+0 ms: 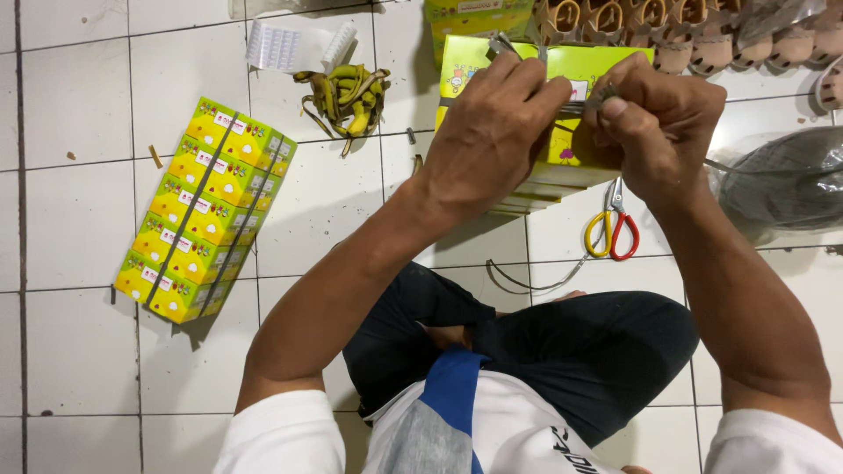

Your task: The person sits on the floor and bundles stacks of yellow boxes with gray ribbon. They cut ribbon lengths with scissors, wrap the ribbon around each box stack, tie it, and set the finished bundle aside with previously completed bundles.

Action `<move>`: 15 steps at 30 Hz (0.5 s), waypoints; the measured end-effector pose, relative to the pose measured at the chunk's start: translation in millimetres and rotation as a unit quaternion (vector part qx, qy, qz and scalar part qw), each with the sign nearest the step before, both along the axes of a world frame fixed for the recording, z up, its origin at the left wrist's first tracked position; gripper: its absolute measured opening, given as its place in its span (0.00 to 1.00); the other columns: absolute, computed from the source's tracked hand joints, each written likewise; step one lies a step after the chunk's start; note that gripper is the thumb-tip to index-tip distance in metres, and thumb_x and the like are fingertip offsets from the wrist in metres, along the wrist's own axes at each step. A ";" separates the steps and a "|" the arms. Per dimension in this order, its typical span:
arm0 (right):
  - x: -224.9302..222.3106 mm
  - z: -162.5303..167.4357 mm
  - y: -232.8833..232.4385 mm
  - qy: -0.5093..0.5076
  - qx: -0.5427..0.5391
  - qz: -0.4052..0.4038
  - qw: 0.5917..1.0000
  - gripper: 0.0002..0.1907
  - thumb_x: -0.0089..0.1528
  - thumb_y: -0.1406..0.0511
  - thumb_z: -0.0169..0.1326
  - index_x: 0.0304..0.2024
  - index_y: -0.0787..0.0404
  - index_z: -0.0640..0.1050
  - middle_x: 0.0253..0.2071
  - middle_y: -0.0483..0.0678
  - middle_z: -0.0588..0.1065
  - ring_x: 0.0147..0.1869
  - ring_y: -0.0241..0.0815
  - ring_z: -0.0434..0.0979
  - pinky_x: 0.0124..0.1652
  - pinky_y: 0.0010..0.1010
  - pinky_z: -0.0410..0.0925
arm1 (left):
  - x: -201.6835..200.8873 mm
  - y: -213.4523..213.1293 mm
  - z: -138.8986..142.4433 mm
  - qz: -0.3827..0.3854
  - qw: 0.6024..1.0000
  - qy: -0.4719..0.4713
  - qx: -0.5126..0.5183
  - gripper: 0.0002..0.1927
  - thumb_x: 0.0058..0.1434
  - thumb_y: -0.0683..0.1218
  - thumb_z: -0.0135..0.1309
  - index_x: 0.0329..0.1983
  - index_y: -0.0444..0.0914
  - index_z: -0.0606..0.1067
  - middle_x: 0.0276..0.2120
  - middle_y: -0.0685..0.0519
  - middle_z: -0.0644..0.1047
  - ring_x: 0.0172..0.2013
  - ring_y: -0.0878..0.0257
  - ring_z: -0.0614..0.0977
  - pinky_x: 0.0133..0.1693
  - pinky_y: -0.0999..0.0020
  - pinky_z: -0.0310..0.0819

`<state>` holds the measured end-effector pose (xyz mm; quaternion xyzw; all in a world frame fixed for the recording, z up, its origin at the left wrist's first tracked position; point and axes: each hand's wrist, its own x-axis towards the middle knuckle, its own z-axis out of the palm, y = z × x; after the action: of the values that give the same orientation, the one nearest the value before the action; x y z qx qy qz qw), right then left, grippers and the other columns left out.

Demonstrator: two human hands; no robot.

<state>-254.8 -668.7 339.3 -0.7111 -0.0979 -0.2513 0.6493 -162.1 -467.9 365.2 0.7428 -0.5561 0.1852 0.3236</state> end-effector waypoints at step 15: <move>-6.3 82.7 10.3 0.015 -0.702 -0.196 0.685 0.05 0.71 0.66 0.64 0.44 0.62 0.84 0.41 0.51 0.81 0.37 0.44 0.81 0.33 0.35 0.71 | 6.1 -3.3 -1.9 -0.033 0.990 0.121 -0.063 0.07 0.64 0.36 0.58 0.39 0.35 0.70 0.36 0.48 0.72 0.41 0.51 0.75 0.45 0.53 0.68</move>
<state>-261.1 -658.4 422.1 -0.9654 -0.0946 -0.2201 -0.1025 -156.0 -471.2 363.2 0.7193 -0.5238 0.1179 0.4409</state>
